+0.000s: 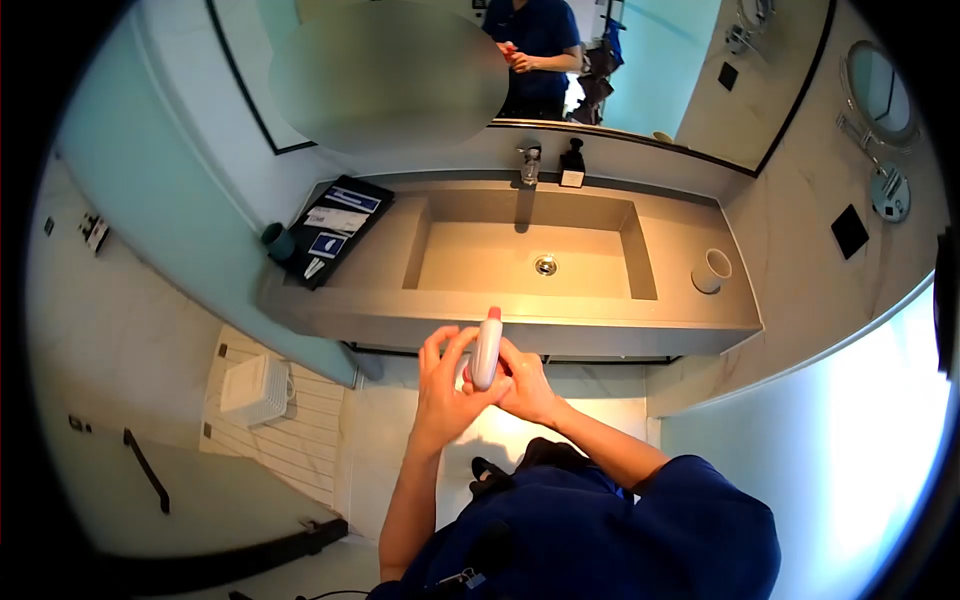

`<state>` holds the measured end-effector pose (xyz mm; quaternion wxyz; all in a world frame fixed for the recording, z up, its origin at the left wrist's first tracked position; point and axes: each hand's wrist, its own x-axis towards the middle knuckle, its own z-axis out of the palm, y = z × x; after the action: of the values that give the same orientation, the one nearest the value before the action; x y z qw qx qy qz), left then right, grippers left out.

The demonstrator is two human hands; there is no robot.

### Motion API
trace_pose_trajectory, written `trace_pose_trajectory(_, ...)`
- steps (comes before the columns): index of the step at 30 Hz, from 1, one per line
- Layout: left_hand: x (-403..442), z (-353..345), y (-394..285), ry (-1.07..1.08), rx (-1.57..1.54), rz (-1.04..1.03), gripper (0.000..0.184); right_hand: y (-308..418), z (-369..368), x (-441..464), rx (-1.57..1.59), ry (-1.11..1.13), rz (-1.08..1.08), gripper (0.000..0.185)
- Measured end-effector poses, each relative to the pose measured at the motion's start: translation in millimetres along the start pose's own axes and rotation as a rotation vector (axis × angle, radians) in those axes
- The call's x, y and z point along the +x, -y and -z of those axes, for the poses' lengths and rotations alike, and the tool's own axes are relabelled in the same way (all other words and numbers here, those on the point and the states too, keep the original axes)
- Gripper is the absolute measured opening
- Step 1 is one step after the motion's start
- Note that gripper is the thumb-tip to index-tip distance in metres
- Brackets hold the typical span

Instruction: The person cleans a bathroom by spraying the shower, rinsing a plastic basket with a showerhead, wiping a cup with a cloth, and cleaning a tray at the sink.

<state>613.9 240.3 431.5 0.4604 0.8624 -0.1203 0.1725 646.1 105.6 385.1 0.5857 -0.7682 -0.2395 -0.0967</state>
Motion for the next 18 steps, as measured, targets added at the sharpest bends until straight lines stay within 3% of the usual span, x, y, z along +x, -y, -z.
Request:
trace_pose_trajectory(1, 16, -4, 13, 0.076, -0.146, 0.012, 0.058, 6, 6, 13, 0.012, 0.034, -0.097, 0.034)
trace_pose_trajectory(3, 56, -6, 16, 0.251, -0.603, 0.281, 0.048, -3, 6, 41, 0.039, -0.048, -0.107, 0.032)
trace_pose_trajectory(5, 91, -22, 39, 0.144, -0.625, 0.185, 0.035, -12, 23, 67, 0.189, 0.005, -0.24, 0.037)
trace_pose_trajectory(7, 131, -39, 65, 0.079, -0.769, 0.29, 0.031, -39, 41, 87, 0.707, 0.085, -0.371, 0.032)
trace_pose_trajectory(8, 149, -48, 77, 0.072, -0.812, 0.384, 0.033, -34, 53, 94, 0.729, 0.06, -0.393, 0.03)
trace_pose_trajectory(11, 204, -85, 105, 0.084, -0.775, 0.491, 0.031, -89, 83, 91, 0.396, -0.065, -0.319, 0.03)
trace_pose_trajectory(15, 265, -136, 139, 0.12, -0.493, 0.517, 0.03, -156, 150, 75, 0.346, -0.295, -0.456, 0.019)
trace_pose_trajectory(18, 290, -161, 147, 0.111, -0.568, 0.626, 0.033, -176, 194, 73, 0.276, -0.441, -0.548, 0.015)
